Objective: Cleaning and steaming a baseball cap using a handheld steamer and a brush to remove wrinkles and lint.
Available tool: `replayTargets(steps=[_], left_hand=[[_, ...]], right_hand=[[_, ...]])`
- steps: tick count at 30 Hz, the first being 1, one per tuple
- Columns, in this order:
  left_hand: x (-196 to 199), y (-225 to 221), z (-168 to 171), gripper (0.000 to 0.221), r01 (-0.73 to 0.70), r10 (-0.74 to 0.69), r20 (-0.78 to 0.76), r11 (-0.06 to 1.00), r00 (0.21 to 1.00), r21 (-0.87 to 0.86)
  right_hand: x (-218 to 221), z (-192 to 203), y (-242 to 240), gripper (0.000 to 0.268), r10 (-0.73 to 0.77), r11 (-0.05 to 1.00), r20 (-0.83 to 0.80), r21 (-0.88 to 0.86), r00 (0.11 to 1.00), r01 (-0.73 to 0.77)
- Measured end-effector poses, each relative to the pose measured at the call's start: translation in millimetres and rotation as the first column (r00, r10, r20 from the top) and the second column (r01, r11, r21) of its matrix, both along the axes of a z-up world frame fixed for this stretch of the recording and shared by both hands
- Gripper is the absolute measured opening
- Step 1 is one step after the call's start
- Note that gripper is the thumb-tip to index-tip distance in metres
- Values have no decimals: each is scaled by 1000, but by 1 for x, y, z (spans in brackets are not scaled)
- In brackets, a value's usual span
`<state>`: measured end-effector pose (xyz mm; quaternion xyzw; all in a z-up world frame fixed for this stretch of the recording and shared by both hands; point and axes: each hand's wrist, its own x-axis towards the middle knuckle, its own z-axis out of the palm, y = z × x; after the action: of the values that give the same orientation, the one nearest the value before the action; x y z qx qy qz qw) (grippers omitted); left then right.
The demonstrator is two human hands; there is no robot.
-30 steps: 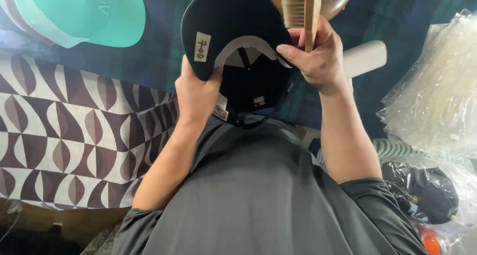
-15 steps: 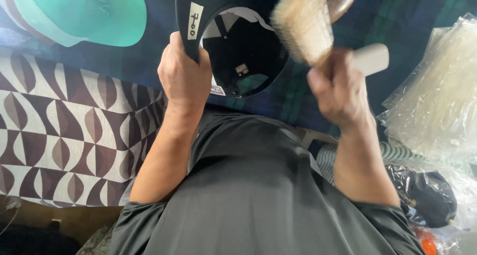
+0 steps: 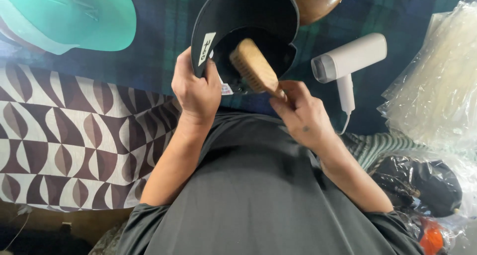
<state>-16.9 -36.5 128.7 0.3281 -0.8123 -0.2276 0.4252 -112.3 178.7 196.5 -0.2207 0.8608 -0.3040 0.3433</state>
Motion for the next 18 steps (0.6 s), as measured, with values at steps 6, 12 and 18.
replayTargets(steps=[6, 12, 18], left_hand=[[1, 23, -27, 36, -59, 77, -145, 990, 987, 126], [6, 9, -39, 24, -98, 107, -68, 988, 992, 120], [-2, 12, -29, 22, -38, 51, -85, 988, 995, 149]], right_hand=[[51, -51, -14, 26, 20, 978, 292, -203, 956, 41], [23, -47, 22, 27, 7, 999, -82, -51, 997, -12], [26, -89, 25, 24, 142, 989, -265, 7, 954, -145]])
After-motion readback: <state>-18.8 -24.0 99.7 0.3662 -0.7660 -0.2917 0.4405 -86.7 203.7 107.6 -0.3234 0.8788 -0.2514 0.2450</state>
